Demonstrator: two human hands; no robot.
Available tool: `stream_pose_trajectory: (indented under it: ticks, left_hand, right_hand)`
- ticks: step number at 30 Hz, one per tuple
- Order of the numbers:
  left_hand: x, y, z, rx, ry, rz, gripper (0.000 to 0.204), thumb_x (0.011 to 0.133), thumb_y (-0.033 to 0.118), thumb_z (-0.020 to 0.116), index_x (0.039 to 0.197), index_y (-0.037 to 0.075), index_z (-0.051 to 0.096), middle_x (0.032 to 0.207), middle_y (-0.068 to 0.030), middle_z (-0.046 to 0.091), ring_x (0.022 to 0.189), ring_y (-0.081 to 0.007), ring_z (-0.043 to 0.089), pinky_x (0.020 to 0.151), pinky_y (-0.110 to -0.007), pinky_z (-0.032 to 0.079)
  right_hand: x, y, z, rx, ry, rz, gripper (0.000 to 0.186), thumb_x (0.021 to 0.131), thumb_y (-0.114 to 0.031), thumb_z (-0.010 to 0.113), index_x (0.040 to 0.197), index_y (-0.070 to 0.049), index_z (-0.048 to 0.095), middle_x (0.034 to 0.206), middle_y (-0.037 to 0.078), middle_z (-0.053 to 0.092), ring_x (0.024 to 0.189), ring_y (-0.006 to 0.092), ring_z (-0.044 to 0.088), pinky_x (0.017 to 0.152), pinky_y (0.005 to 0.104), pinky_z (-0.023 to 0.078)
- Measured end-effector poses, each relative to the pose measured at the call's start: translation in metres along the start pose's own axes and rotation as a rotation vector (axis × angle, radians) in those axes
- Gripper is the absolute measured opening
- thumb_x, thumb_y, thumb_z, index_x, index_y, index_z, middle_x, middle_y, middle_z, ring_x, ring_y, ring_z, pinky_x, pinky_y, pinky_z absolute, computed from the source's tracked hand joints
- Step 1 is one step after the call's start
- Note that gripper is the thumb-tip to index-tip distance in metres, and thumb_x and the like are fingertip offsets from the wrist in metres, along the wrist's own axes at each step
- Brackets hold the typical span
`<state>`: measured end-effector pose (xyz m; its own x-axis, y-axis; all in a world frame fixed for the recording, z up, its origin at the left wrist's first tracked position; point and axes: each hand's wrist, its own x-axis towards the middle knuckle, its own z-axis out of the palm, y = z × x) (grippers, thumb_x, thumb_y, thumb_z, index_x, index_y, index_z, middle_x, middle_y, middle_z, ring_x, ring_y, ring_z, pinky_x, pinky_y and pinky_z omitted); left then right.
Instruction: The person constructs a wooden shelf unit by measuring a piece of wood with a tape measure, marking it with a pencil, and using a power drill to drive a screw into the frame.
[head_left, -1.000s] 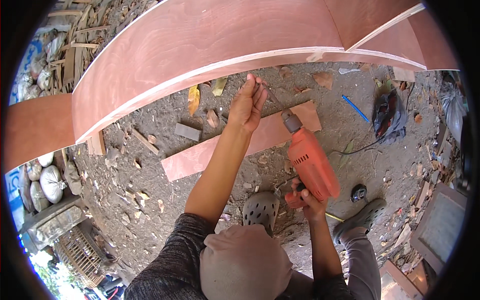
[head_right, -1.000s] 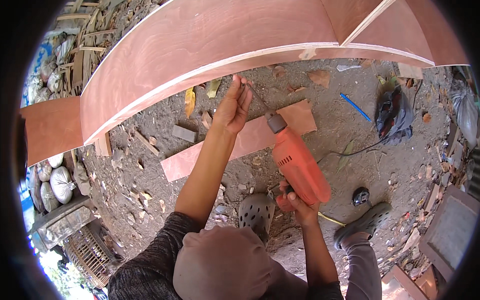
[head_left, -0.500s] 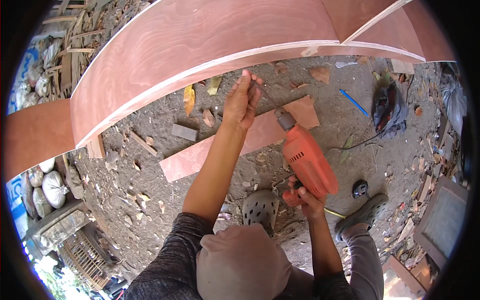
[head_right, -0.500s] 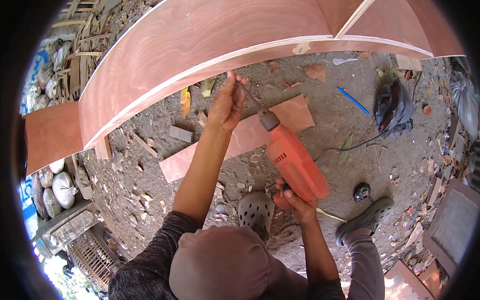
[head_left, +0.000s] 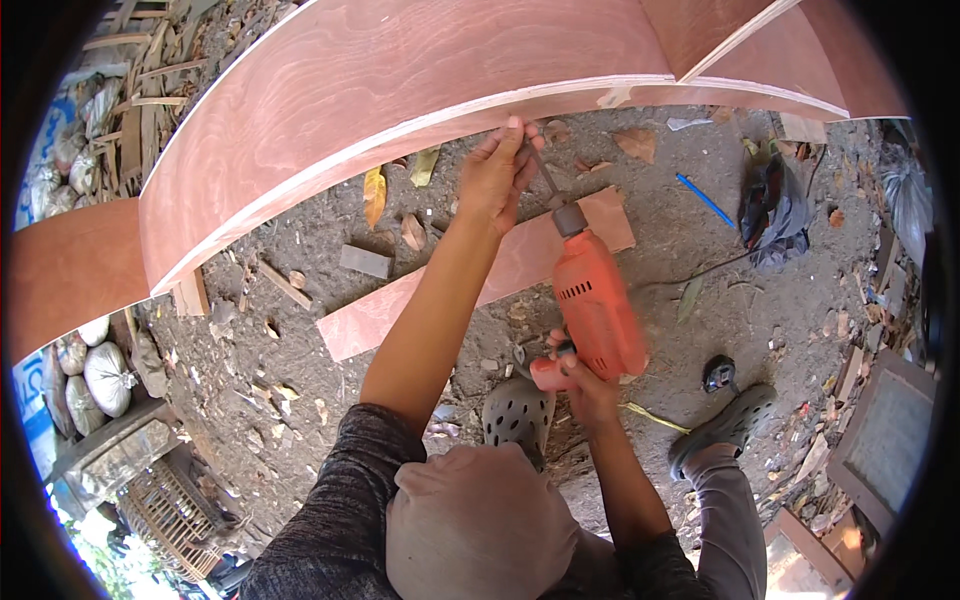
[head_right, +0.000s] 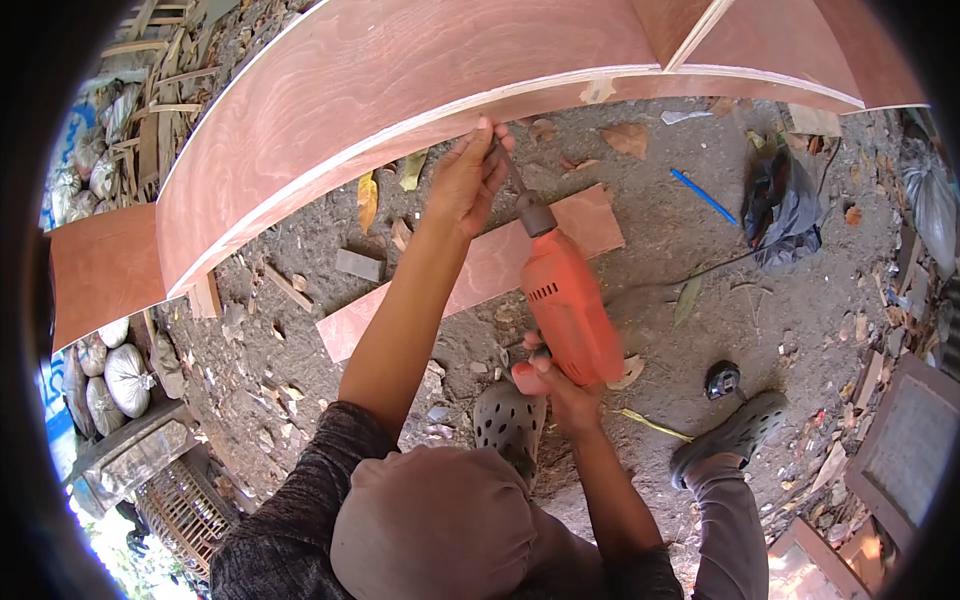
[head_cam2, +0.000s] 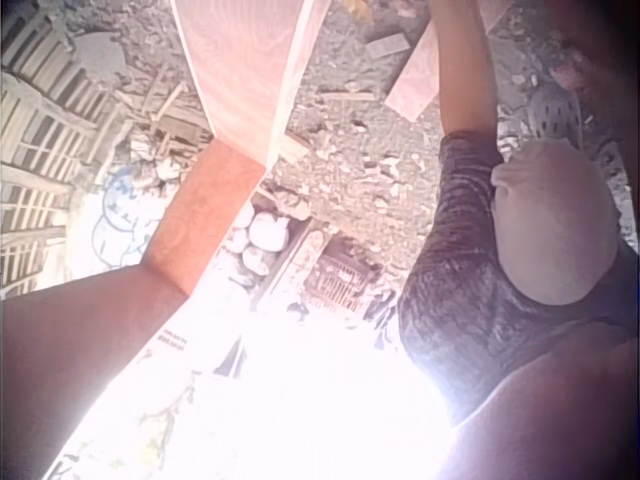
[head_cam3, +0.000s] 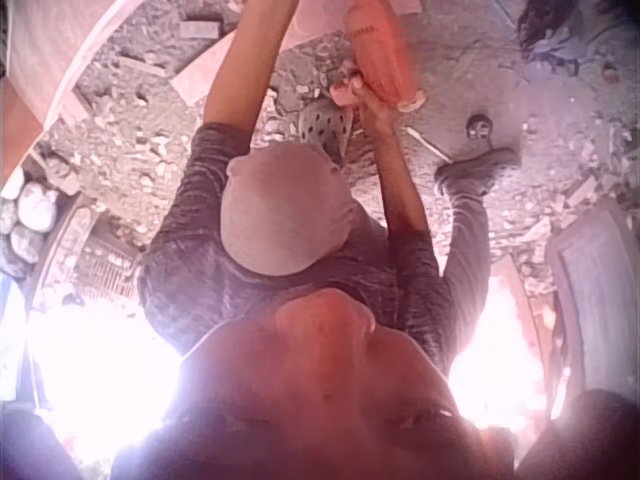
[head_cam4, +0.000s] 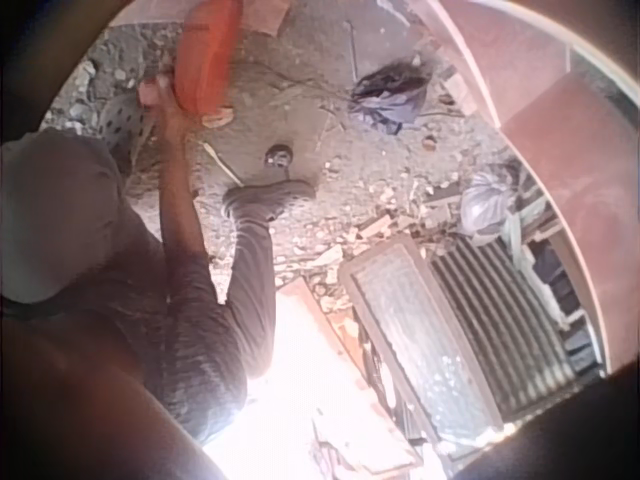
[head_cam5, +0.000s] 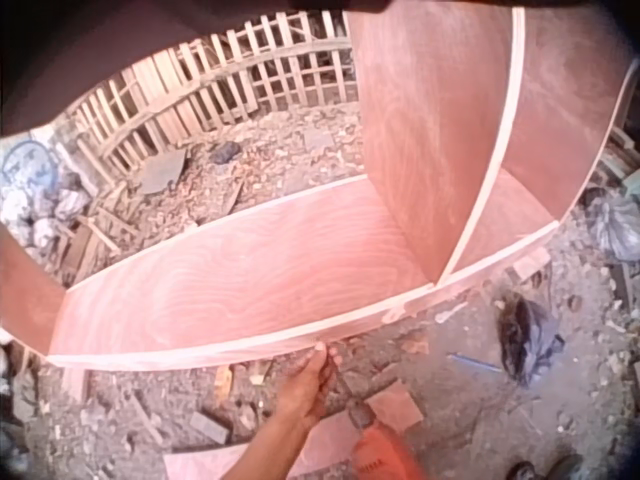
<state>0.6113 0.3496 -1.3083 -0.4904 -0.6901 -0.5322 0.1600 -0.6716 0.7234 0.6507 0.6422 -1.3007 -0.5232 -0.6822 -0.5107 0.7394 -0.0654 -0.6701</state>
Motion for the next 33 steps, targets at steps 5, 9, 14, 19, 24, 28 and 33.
stream_pose_trajectory:
  ticks: [5,9,14,19,24,28,33]
  left_hand:
    - [0.003,-0.006,0.006,-0.041,-0.051,-0.043,0.021,0.099,0.033,0.069,0.108,0.014,0.069,0.098,0.0043,0.071,0.089,-0.0074,0.066,0.079,-0.023,0.053]
    - [0.002,-0.014,0.034,0.006,-0.191,-0.060,0.024,0.100,0.034,0.067,0.112,0.013,0.068,0.098,0.0032,0.070,0.089,-0.0080,0.066,0.082,-0.024,0.054]
    - [-0.013,-0.025,0.076,0.035,-0.193,-0.062,0.025,0.101,0.034,0.066,0.114,0.013,0.067,0.098,0.0027,0.070,0.089,-0.0071,0.066,0.082,-0.023,0.055]
    - [-0.025,-0.033,0.076,0.140,-0.153,-0.050,0.024,0.100,0.033,0.067,0.112,0.011,0.068,0.098,0.0027,0.070,0.088,-0.0077,0.067,0.080,-0.025,0.057]
    - [-0.034,-0.033,0.055,0.152,-0.143,-0.013,0.026,0.099,0.032,0.069,0.113,0.009,0.069,0.098,0.0013,0.070,0.090,-0.0097,0.068,0.081,-0.027,0.058]
    - [-0.032,-0.024,0.038,0.142,-0.105,0.027,0.029,0.098,0.032,0.071,0.114,0.007,0.069,0.099,-0.0029,0.071,0.092,-0.0135,0.069,0.082,-0.030,0.059]
    - [-0.013,-0.014,0.022,0.130,-0.049,0.047,0.029,0.097,0.031,0.071,0.111,0.005,0.070,0.098,-0.0048,0.071,0.091,-0.0144,0.069,0.082,-0.031,0.059]
  right_hand:
    - [-0.001,0.021,0.017,0.164,-0.002,-0.060,0.051,0.087,-0.006,0.071,0.133,0.001,0.052,0.120,0.015,0.065,0.109,0.0255,0.063,0.091,0.0401,0.053]
    - [-0.011,0.012,0.011,0.258,0.010,-0.064,0.051,0.087,-0.009,0.072,0.133,0.000,0.052,0.118,0.014,0.064,0.109,0.0253,0.062,0.092,0.0415,0.052]
    - [-0.021,0.005,0.009,0.521,-0.006,-0.002,0.048,0.089,-0.013,0.070,0.133,-0.003,0.051,0.117,0.013,0.064,0.103,0.0269,0.062,0.091,0.0438,0.052]
    - [-0.032,0.020,0.010,0.666,0.006,0.033,0.045,0.089,-0.013,0.069,0.130,-0.004,0.053,0.115,0.013,0.064,0.100,0.0306,0.063,0.090,0.0465,0.052]
    - [-0.036,0.032,-0.005,0.571,-0.022,0.058,0.046,0.089,-0.011,0.068,0.131,-0.002,0.052,0.117,0.017,0.065,0.099,0.0305,0.064,0.089,0.0476,0.053]
    - [-0.029,0.038,-0.010,0.414,-0.116,-0.011,0.046,0.089,-0.009,0.067,0.132,-0.002,0.052,0.115,0.018,0.066,0.103,0.0288,0.064,0.087,0.0475,0.053]
    - [-0.002,0.050,0.004,0.406,-0.032,-0.064,0.045,0.089,-0.004,0.065,0.132,-0.003,0.052,0.115,0.014,0.067,0.106,0.0265,0.063,0.085,0.0444,0.053]
